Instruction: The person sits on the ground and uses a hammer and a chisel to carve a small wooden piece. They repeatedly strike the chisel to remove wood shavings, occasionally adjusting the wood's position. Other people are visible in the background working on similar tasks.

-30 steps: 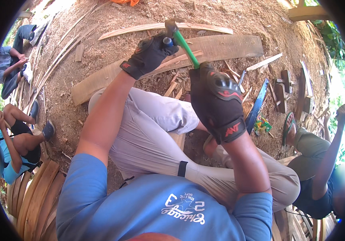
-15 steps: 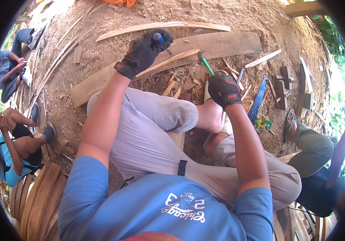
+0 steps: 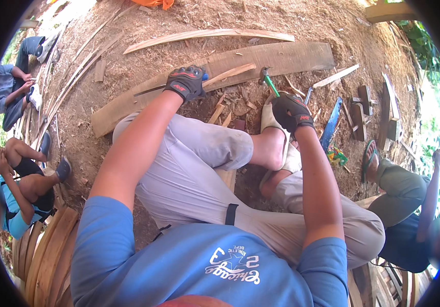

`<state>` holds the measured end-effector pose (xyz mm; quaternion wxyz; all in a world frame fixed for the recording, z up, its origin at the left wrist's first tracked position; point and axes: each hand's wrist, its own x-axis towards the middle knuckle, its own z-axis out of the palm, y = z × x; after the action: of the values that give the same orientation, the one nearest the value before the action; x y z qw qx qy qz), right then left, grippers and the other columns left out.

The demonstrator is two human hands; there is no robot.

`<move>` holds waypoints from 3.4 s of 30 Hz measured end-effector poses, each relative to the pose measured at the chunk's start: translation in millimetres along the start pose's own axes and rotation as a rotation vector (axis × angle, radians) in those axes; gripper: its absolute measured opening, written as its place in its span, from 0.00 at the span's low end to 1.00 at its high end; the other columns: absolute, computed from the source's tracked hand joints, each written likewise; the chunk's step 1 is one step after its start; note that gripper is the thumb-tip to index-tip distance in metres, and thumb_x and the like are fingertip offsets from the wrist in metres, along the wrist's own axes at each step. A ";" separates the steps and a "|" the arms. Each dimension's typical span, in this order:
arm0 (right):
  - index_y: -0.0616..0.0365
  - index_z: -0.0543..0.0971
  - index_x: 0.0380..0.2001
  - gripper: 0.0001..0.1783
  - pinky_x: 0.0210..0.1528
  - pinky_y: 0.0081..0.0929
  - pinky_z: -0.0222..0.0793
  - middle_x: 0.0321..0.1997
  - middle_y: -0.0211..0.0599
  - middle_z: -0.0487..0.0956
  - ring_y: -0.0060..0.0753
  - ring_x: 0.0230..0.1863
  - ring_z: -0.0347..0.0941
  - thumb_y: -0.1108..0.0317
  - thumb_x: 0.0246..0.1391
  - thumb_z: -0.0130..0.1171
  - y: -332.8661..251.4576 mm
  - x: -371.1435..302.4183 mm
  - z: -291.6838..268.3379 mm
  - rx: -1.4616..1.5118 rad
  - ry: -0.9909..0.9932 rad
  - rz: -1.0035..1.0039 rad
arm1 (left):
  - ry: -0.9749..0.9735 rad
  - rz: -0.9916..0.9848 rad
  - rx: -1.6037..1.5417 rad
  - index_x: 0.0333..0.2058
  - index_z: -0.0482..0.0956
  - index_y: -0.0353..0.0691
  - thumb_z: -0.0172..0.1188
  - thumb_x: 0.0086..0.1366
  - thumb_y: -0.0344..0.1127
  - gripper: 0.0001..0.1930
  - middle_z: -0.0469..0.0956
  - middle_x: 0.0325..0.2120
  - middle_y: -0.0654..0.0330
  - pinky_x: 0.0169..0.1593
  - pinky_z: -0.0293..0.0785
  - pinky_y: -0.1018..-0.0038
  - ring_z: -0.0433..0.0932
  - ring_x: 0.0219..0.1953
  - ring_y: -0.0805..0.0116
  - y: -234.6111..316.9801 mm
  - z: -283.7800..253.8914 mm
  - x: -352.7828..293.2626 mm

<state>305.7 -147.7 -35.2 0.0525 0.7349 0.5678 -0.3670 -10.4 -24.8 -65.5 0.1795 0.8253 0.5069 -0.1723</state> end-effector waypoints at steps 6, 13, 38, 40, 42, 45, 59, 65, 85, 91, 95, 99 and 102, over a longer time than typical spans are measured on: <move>0.60 0.82 0.39 0.18 0.40 0.45 0.75 0.34 0.56 0.83 0.54 0.36 0.82 0.57 0.62 0.51 -9.3 0.3 -5.5 -0.067 -0.030 -0.010 | -0.048 0.039 0.055 0.50 0.84 0.48 0.64 0.64 0.44 0.17 0.85 0.47 0.50 0.55 0.79 0.58 0.84 0.51 0.51 -11.9 11.2 9.2; 0.63 0.81 0.37 0.20 0.34 0.46 0.75 0.30 0.54 0.83 0.54 0.29 0.82 0.55 0.64 0.51 -9.3 -1.1 -5.8 -0.065 0.018 -0.041 | 0.061 -0.066 -0.066 0.48 0.83 0.47 0.57 0.67 0.43 0.15 0.84 0.49 0.49 0.56 0.78 0.54 0.82 0.53 0.47 -20.1 5.7 15.9; 0.63 0.81 0.34 0.22 0.33 0.44 0.72 0.28 0.54 0.81 0.45 0.27 0.79 0.54 0.66 0.50 -7.8 -2.7 -24.2 0.085 -0.063 -0.027 | 0.060 -0.041 -0.007 0.52 0.83 0.52 0.68 0.62 0.47 0.20 0.83 0.50 0.52 0.57 0.78 0.55 0.82 0.54 0.49 -37.5 15.3 26.6; 0.64 0.80 0.35 0.21 0.33 0.44 0.72 0.28 0.53 0.81 0.43 0.27 0.79 0.54 0.67 0.49 -27.0 -11.2 -38.5 0.119 -0.088 0.043 | -0.043 -0.049 -0.096 0.54 0.81 0.49 0.67 0.63 0.53 0.24 0.83 0.51 0.53 0.59 0.77 0.57 0.82 0.55 0.51 -36.5 -16.9 13.1; 0.62 0.79 0.33 0.22 0.27 0.39 0.70 0.22 0.43 0.77 0.35 0.22 0.74 0.53 0.68 0.48 -19.3 -4.2 -36.2 0.062 -0.033 0.041 | -0.041 -0.099 -0.182 0.55 0.81 0.46 0.66 0.64 0.56 0.26 0.84 0.50 0.54 0.60 0.76 0.58 0.82 0.55 0.53 -28.7 -59.9 -8.5; 0.62 0.79 0.33 0.23 0.23 0.38 0.70 0.19 0.40 0.76 0.33 0.19 0.74 0.53 0.69 0.47 -2.5 6.8 -22.2 -0.020 0.057 0.002 | 0.292 -0.023 -0.483 0.53 0.80 0.43 0.61 0.71 0.54 0.22 0.86 0.45 0.54 0.54 0.79 0.65 0.85 0.47 0.58 -44.7 -76.9 -11.0; 0.66 0.78 0.33 0.23 0.21 0.41 0.72 0.18 0.44 0.76 0.39 0.16 0.76 0.55 0.71 0.47 -8.9 0.0 -18.6 0.085 0.036 0.059 | 0.582 0.396 -1.042 0.45 0.79 0.41 0.63 0.73 0.37 0.08 0.86 0.43 0.60 0.51 0.80 0.72 0.82 0.44 0.72 13.4 -75.9 13.7; 0.67 0.79 0.32 0.24 0.22 0.42 0.74 0.18 0.45 0.77 0.41 0.16 0.77 0.55 0.70 0.47 -4.7 3.1 -13.1 0.084 0.050 0.057 | 0.492 0.404 -1.100 0.45 0.79 0.40 0.62 0.73 0.38 0.09 0.85 0.42 0.61 0.51 0.79 0.72 0.80 0.44 0.72 21.3 -68.8 15.5; 0.67 0.78 0.31 0.25 0.22 0.41 0.74 0.17 0.43 0.75 0.39 0.17 0.77 0.54 0.70 0.49 -19.9 -5.0 -20.9 0.166 -0.008 0.159 | 0.433 0.458 -1.057 0.47 0.79 0.40 0.65 0.71 0.35 0.10 0.84 0.41 0.61 0.51 0.80 0.70 0.82 0.45 0.70 21.9 -66.9 9.9; 0.66 0.78 0.33 0.24 0.22 0.41 0.72 0.18 0.43 0.76 0.38 0.18 0.77 0.54 0.71 0.49 -5.4 1.7 -10.9 0.106 0.058 0.093 | 0.405 0.453 -1.063 0.47 0.78 0.40 0.62 0.72 0.33 0.08 0.84 0.44 0.61 0.57 0.80 0.70 0.84 0.53 0.67 23.8 -63.4 10.9; 0.65 0.78 0.33 0.24 0.23 0.41 0.72 0.18 0.43 0.76 0.38 0.18 0.77 0.53 0.71 0.48 -10.3 -0.7 -15.3 0.103 0.026 0.103 | 0.395 0.446 -1.035 0.47 0.78 0.40 0.62 0.72 0.33 0.08 0.84 0.44 0.61 0.57 0.80 0.70 0.83 0.52 0.68 21.4 -61.3 12.6; 0.66 0.78 0.32 0.24 0.24 0.41 0.72 0.18 0.44 0.76 0.39 0.18 0.77 0.54 0.71 0.47 -12.0 -3.0 -17.3 0.130 0.026 0.107 | 0.382 0.462 -1.024 0.47 0.78 0.40 0.63 0.72 0.33 0.08 0.84 0.43 0.61 0.57 0.79 0.71 0.83 0.52 0.68 23.9 -64.0 10.5; 0.66 0.78 0.32 0.24 0.24 0.42 0.73 0.19 0.45 0.77 0.39 0.18 0.77 0.54 0.70 0.47 -10.3 -2.5 -16.6 0.140 0.019 0.106 | 0.366 0.452 -0.988 0.46 0.79 0.40 0.62 0.72 0.34 0.08 0.84 0.43 0.61 0.56 0.79 0.71 0.83 0.51 0.69 23.6 -66.6 10.5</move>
<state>304.5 -137.9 -18.1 0.0149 0.7693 0.5018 -0.3952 22.1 4.8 -9.1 0.4859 0.7476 0.3609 0.2734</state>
